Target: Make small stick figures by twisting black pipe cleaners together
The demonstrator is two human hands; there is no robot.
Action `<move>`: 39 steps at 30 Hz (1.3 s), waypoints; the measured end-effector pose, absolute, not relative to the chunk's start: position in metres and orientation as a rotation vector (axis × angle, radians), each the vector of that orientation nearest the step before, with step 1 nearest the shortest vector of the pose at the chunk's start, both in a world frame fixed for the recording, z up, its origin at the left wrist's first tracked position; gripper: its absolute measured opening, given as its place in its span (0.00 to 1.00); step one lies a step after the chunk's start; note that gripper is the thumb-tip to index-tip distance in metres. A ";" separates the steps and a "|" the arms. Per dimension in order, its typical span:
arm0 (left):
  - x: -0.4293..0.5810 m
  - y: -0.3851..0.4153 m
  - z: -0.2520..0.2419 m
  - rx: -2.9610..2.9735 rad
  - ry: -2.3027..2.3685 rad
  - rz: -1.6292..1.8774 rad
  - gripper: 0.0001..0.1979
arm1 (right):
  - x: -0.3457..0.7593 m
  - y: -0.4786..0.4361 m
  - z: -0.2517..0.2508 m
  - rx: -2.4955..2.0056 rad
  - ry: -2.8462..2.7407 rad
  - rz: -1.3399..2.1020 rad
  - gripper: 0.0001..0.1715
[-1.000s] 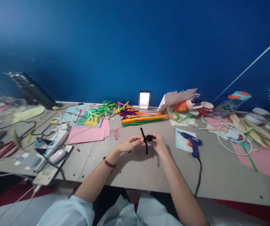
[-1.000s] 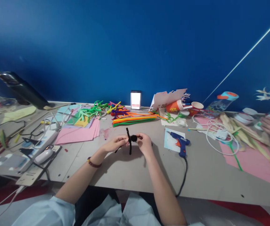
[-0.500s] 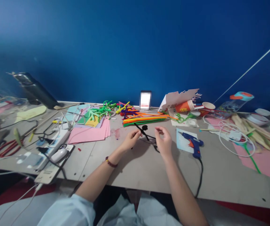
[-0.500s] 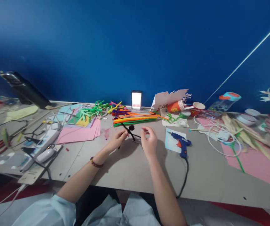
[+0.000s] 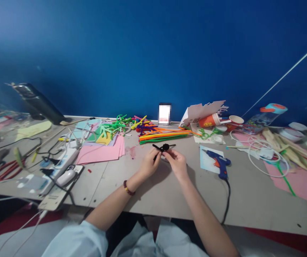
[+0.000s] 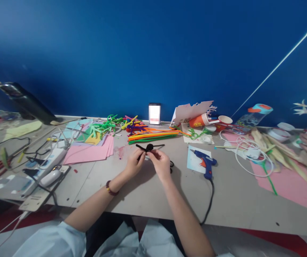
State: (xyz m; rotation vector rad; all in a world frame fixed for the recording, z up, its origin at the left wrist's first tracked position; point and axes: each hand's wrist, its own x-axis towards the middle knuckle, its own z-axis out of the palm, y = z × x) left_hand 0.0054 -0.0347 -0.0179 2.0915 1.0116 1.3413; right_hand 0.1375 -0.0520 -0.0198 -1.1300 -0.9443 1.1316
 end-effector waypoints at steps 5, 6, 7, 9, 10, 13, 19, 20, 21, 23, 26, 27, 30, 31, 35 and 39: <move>0.004 -0.034 -0.021 2.317 0.994 1.380 0.08 | 0.140 -0.052 -0.022 -1.165 -1.008 1.107 0.16; 0.003 -0.034 -0.021 2.337 0.982 1.389 0.09 | 0.140 -0.052 -0.023 -1.175 -1.013 1.098 0.16; 0.003 -0.033 -0.021 2.350 0.973 1.396 0.09 | 0.140 -0.052 -0.023 -1.183 -1.019 1.088 0.16; 0.002 -0.032 -0.020 2.356 0.964 1.402 0.09 | 0.141 -0.052 -0.024 -1.192 -1.049 1.050 0.16; 0.002 -0.032 -0.020 2.348 0.959 1.399 0.09 | 0.141 -0.052 -0.024 -1.194 -1.073 1.018 0.16; 0.002 -0.033 -0.017 2.260 0.945 1.364 0.09 | 0.141 -0.054 -0.022 -1.183 -1.135 0.918 0.15; 0.010 -0.037 -0.011 1.778 0.978 1.250 0.13 | 0.139 -0.055 -0.020 -1.135 -1.109 0.925 0.15; 0.011 -0.038 -0.011 1.667 0.986 1.217 0.14 | 0.139 -0.054 -0.021 -1.147 -1.083 0.936 0.15; 0.013 -0.038 -0.011 1.550 0.984 1.178 0.15 | 0.138 -0.054 -0.022 -1.158 -1.051 0.946 0.15; 0.014 -0.038 -0.011 1.324 0.949 1.097 0.17 | 0.138 -0.053 -0.025 -1.169 -0.997 0.960 0.15; 0.013 -0.034 -0.010 1.064 0.876 1.029 0.17 | 0.139 -0.053 -0.024 -1.151 -0.958 1.010 0.15; 0.012 -0.033 -0.010 0.994 0.856 1.027 0.17 | 0.139 -0.053 -0.022 -1.135 -0.953 1.036 0.15; 0.010 -0.030 -0.009 0.847 0.781 1.042 0.20 | 0.137 -0.055 -0.016 -1.064 -0.922 1.135 0.14; 0.010 -0.029 -0.010 0.822 0.759 1.044 0.20 | 0.136 -0.055 -0.014 -1.037 -0.904 1.173 0.14; 0.010 -0.030 -0.009 0.808 0.763 1.080 0.19 | 0.130 -0.055 -0.014 -0.924 -0.742 1.320 0.15; 0.010 -0.033 -0.004 0.858 0.783 1.154 0.18 | 0.127 -0.053 -0.017 -0.821 -0.603 1.416 0.16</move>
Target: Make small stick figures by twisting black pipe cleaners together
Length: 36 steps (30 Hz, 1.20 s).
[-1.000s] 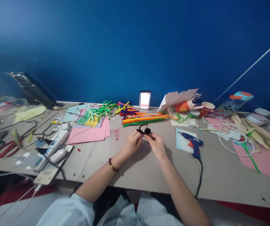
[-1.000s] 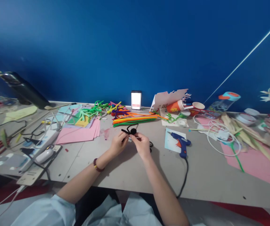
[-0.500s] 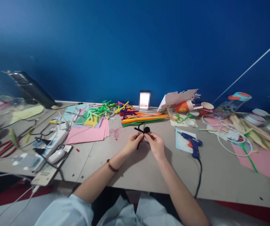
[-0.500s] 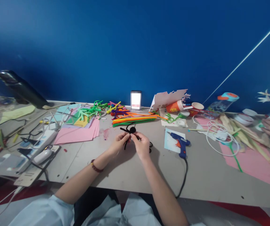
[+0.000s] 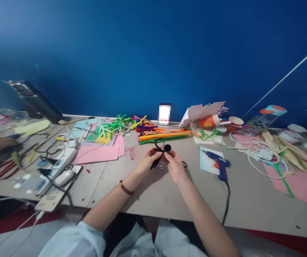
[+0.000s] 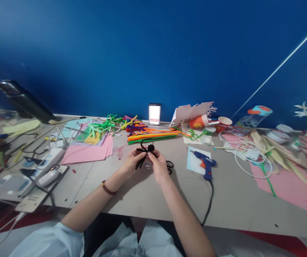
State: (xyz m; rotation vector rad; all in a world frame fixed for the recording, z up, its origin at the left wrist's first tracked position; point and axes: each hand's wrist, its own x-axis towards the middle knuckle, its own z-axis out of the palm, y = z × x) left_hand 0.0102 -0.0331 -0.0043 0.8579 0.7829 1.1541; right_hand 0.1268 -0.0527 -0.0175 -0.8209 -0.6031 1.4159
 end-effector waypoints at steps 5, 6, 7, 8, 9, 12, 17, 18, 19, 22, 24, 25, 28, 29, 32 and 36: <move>0.011 -0.034 -0.003 0.990 0.847 1.231 0.17 | 0.130 -0.052 -0.019 -0.816 -0.538 1.523 0.17; 0.011 -0.034 -0.004 1.000 0.847 1.238 0.17 | 0.130 -0.052 -0.019 -0.818 -0.523 1.556 0.17; 0.012 -0.034 -0.005 1.007 0.846 1.239 0.18 | 0.131 -0.052 -0.020 -0.817 -0.515 1.592 0.17; 0.012 -0.034 -0.006 1.016 0.847 1.238 0.18 | 0.131 -0.052 -0.020 -0.815 -0.516 1.627 0.17; 0.012 -0.034 -0.007 1.033 0.857 1.239 0.17 | 0.131 -0.052 -0.021 -0.814 -0.527 1.660 0.18; 0.013 -0.035 -0.008 1.104 0.924 1.254 0.15 | 0.130 -0.052 -0.023 -0.806 -0.569 1.732 0.19; 0.015 -0.037 -0.009 1.080 0.933 1.292 0.17 | 0.129 -0.051 -0.026 -0.792 -0.514 1.772 0.19; 0.016 -0.037 -0.009 1.066 0.922 1.294 0.18 | 0.129 -0.051 -0.026 -0.800 -0.496 1.769 0.19; 0.016 -0.037 -0.009 1.058 0.915 1.297 0.18 | 0.129 -0.051 -0.026 -0.808 -0.483 1.764 0.19; 0.016 -0.036 -0.010 1.082 0.933 1.313 0.18 | 0.129 -0.052 -0.024 -0.819 -0.487 1.731 0.17; 0.015 -0.035 -0.009 1.109 0.965 1.324 0.17 | 0.129 -0.052 -0.023 -0.821 -0.486 1.712 0.16; 0.014 -0.035 -0.009 1.119 0.978 1.323 0.17 | 0.129 -0.052 -0.023 -0.821 -0.478 1.708 0.15; 0.013 -0.033 -0.010 1.139 1.000 1.310 0.16 | 0.129 -0.051 -0.025 -0.827 -0.458 1.702 0.16; 0.013 -0.033 -0.010 1.148 1.009 1.307 0.16 | 0.129 -0.051 -0.026 -0.832 -0.462 1.690 0.16; 0.012 -0.033 -0.010 1.194 1.041 1.296 0.13 | 0.130 -0.050 -0.029 -0.845 -0.469 1.643 0.16; 0.011 -0.033 -0.007 1.180 1.017 1.282 0.13 | 0.130 -0.050 -0.027 -0.859 -0.422 1.636 0.19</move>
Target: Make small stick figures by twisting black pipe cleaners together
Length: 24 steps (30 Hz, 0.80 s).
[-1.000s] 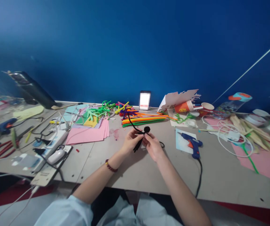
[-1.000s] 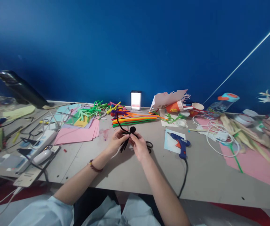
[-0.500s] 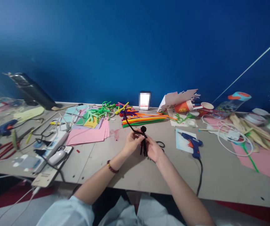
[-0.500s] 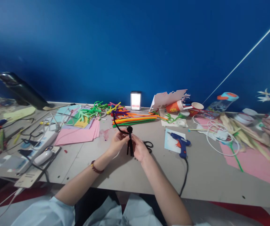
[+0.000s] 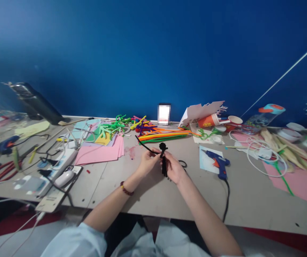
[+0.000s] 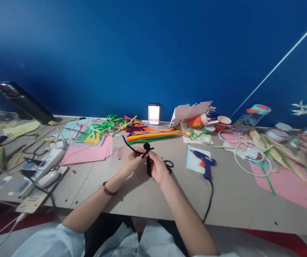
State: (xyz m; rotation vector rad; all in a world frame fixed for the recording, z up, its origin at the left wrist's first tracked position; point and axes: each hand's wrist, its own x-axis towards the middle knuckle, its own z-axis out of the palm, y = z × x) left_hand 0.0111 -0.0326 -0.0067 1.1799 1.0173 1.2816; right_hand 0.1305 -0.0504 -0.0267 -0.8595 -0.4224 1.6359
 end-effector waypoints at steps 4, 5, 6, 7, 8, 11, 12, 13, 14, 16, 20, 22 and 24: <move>0.011 -0.033 -0.003 1.094 0.943 1.221 0.18 | 0.130 -0.052 -0.022 -0.859 -0.440 1.655 0.20; 0.011 -0.033 -0.002 1.081 0.929 1.202 0.19 | 0.131 -0.052 -0.021 -0.859 -0.442 1.660 0.20; 0.011 -0.033 -0.002 1.072 0.919 1.184 0.19 | 0.131 -0.052 -0.020 -0.860 -0.441 1.667 0.19; 0.011 -0.033 -0.001 1.064 0.913 1.170 0.19 | 0.131 -0.052 -0.019 -0.860 -0.440 1.674 0.19; 0.011 -0.034 -0.001 1.058 0.910 1.162 0.19 | 0.132 -0.052 -0.019 -0.859 -0.439 1.680 0.18; 0.011 -0.033 -0.002 1.072 0.916 1.168 0.17 | 0.132 -0.051 -0.018 -0.866 -0.455 1.669 0.18; 0.010 -0.033 -0.003 1.095 0.924 1.186 0.15 | 0.132 -0.050 -0.018 -0.877 -0.468 1.650 0.18; 0.010 -0.032 -0.003 1.128 0.937 1.210 0.14 | 0.131 -0.050 -0.018 -0.892 -0.481 1.623 0.19; 0.010 -0.031 -0.004 1.169 0.955 1.237 0.12 | 0.130 -0.049 -0.019 -0.911 -0.493 1.586 0.19; 0.010 -0.030 -0.006 1.253 0.995 1.284 0.10 | 0.128 -0.049 -0.020 -0.953 -0.502 1.487 0.20; 0.010 -0.030 -0.011 1.351 1.025 1.306 0.07 | 0.123 -0.050 -0.024 -1.007 -0.517 1.280 0.20; 0.011 -0.031 -0.013 1.357 1.014 1.305 0.06 | 0.122 -0.050 -0.024 -1.007 -0.530 1.238 0.19; 0.014 -0.035 -0.016 1.364 1.014 1.292 0.05 | 0.122 -0.050 -0.025 -1.005 -0.498 1.218 0.19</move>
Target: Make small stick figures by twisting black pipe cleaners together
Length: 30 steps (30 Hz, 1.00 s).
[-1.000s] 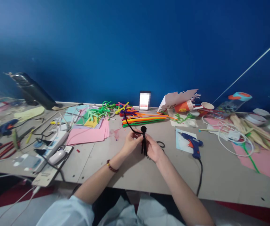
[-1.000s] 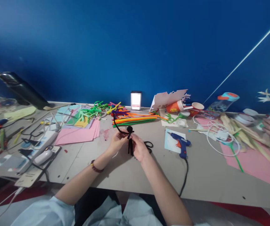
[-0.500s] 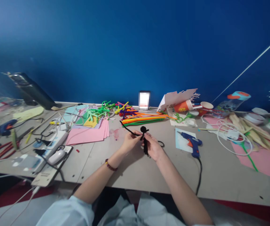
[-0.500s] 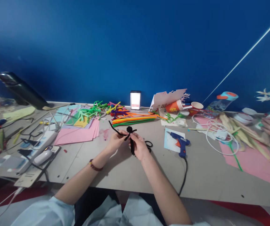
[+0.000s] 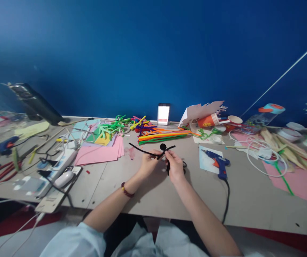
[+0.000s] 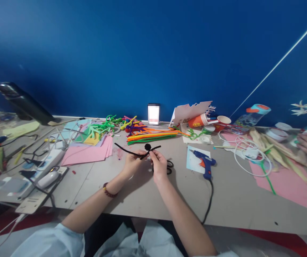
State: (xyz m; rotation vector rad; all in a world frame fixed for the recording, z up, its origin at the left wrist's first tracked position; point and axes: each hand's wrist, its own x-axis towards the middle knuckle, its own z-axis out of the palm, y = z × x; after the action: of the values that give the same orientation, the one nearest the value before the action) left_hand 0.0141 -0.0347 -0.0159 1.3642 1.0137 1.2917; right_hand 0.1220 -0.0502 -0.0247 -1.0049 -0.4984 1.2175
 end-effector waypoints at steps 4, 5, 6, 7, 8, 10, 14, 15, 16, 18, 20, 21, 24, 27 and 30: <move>0.018 -0.042 -0.022 1.540 1.063 1.308 0.07 | 0.126 -0.048 -0.025 -1.029 -0.340 1.219 0.22; 0.017 -0.044 -0.024 1.630 1.073 1.338 0.07 | 0.127 -0.048 -0.024 -1.029 -0.319 1.231 0.22; 0.016 -0.044 -0.025 1.751 1.077 1.382 0.08 | 0.127 -0.049 -0.024 -1.026 -0.315 1.243 0.23; 0.014 -0.045 -0.026 1.908 1.074 1.428 0.07 | 0.127 -0.049 -0.024 -1.023 -0.329 1.252 0.22; 0.011 -0.045 -0.026 2.103 1.056 1.486 0.07 | 0.127 -0.050 -0.023 -1.021 -0.354 1.251 0.22; 0.006 -0.045 -0.025 2.521 0.985 1.596 0.06 | 0.125 -0.053 -0.022 -1.035 -0.427 1.231 0.20; 0.000 -0.048 -0.019 2.850 1.006 1.786 0.09 | 0.124 -0.055 -0.024 -1.124 -0.650 1.106 0.16; 0.000 -0.047 -0.017 2.836 1.033 1.781 0.09 | 0.124 -0.054 -0.025 -1.150 -0.725 1.064 0.15; 0.000 -0.046 -0.016 2.800 1.058 1.759 0.09 | 0.125 -0.054 -0.027 -1.173 -0.805 1.028 0.14; -0.002 -0.042 -0.012 2.694 1.092 1.685 0.07 | 0.128 -0.053 -0.029 -1.210 -0.973 0.974 0.13; -0.003 -0.037 -0.008 2.585 1.067 1.594 0.06 | 0.130 -0.053 -0.030 -1.250 -1.133 0.911 0.12; -0.005 -0.034 -0.006 2.517 1.049 1.555 0.06 | 0.131 -0.053 -0.030 -1.269 -1.206 0.862 0.11; -0.008 -0.028 0.000 2.320 0.956 1.414 0.05 | 0.134 -0.056 -0.027 -1.283 -1.408 0.703 0.11; -0.012 -0.022 0.003 2.178 0.853 1.260 0.06 | 0.136 -0.056 -0.025 -1.241 -1.579 0.657 0.12; -0.017 -0.015 0.001 2.048 0.893 1.246 0.05 | 0.135 -0.055 -0.025 -1.217 -1.651 0.646 0.11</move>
State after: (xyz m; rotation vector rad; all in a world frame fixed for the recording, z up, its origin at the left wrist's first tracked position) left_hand -0.0173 -0.0151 0.0014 2.0476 0.8926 1.2465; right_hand 0.1349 -0.0555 -0.0247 -1.2173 -1.6513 0.6462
